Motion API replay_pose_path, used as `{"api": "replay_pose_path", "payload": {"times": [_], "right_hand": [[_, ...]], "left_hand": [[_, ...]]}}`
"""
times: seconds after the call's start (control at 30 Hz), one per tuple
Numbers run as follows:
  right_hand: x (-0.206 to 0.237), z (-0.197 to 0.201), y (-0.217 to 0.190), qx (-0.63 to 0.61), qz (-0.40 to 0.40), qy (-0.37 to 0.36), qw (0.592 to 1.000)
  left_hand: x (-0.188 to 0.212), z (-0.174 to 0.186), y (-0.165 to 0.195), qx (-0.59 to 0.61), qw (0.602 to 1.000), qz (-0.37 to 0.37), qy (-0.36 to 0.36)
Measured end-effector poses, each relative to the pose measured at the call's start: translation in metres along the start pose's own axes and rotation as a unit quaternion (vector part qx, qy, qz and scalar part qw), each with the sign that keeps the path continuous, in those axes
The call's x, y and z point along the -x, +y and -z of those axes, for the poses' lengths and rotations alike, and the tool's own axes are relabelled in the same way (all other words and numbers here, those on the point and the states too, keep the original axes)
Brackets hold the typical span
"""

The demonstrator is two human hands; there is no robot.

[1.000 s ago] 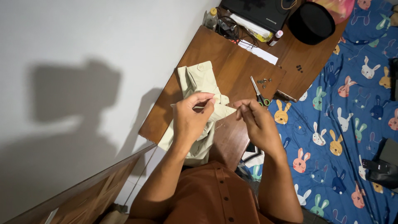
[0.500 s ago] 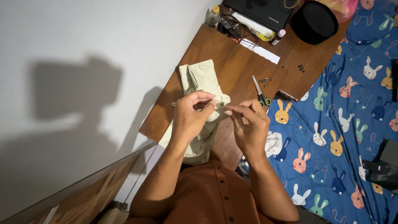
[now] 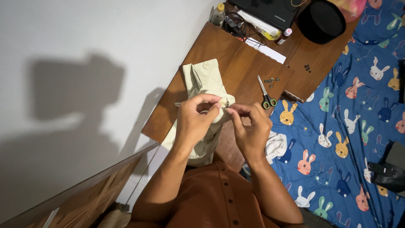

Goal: The person sits at a small wooden table in a bedroom and hand-sews a light-colored button-up shirt using a needle and thread. They repeatedly push the needle through the fabric, pull the thread taut, and work on the shirt's placket area, with scissors and spare buttons resting on the table.

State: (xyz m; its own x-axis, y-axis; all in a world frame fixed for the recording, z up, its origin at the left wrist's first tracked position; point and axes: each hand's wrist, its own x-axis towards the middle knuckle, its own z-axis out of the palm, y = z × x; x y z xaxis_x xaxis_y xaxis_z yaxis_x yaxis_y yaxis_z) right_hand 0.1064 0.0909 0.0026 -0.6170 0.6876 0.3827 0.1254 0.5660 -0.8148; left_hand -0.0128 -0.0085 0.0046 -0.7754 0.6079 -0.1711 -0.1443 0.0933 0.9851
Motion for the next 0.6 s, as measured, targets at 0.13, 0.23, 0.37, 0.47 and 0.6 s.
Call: {"api": "replay_pose_path", "payload": {"times": [0.13, 0.23, 0.37, 0.47, 0.6], "right_hand": [[0.0009, -0.0018, 0.0004, 0.005, 0.008, 0.002, 1.000], [0.0014, -0.0018, 0.0005, 0.001, 0.009, 0.000, 1.000], [0.0012, -0.0023, 0.0009, -0.001, 0.010, 0.001, 1.000], [0.0019, -0.0025, 0.0007, 0.004, 0.010, 0.004, 1.000], [0.0021, -0.0029, 0.0002, 0.011, 0.021, 0.009, 1.000]], "left_hand": [[-0.0002, 0.0000, 0.0002, -0.010, 1.000, 0.000, 0.002], [0.0002, 0.0001, 0.0003, -0.018, 1.000, 0.005, 0.003], [-0.0003, -0.0002, -0.0006, -0.021, 1.000, 0.005, 0.002], [-0.0008, -0.0010, -0.0022, -0.005, 1.000, 0.002, -0.002], [-0.0008, -0.0019, -0.0043, 0.000, 1.000, 0.011, 0.001]]}}
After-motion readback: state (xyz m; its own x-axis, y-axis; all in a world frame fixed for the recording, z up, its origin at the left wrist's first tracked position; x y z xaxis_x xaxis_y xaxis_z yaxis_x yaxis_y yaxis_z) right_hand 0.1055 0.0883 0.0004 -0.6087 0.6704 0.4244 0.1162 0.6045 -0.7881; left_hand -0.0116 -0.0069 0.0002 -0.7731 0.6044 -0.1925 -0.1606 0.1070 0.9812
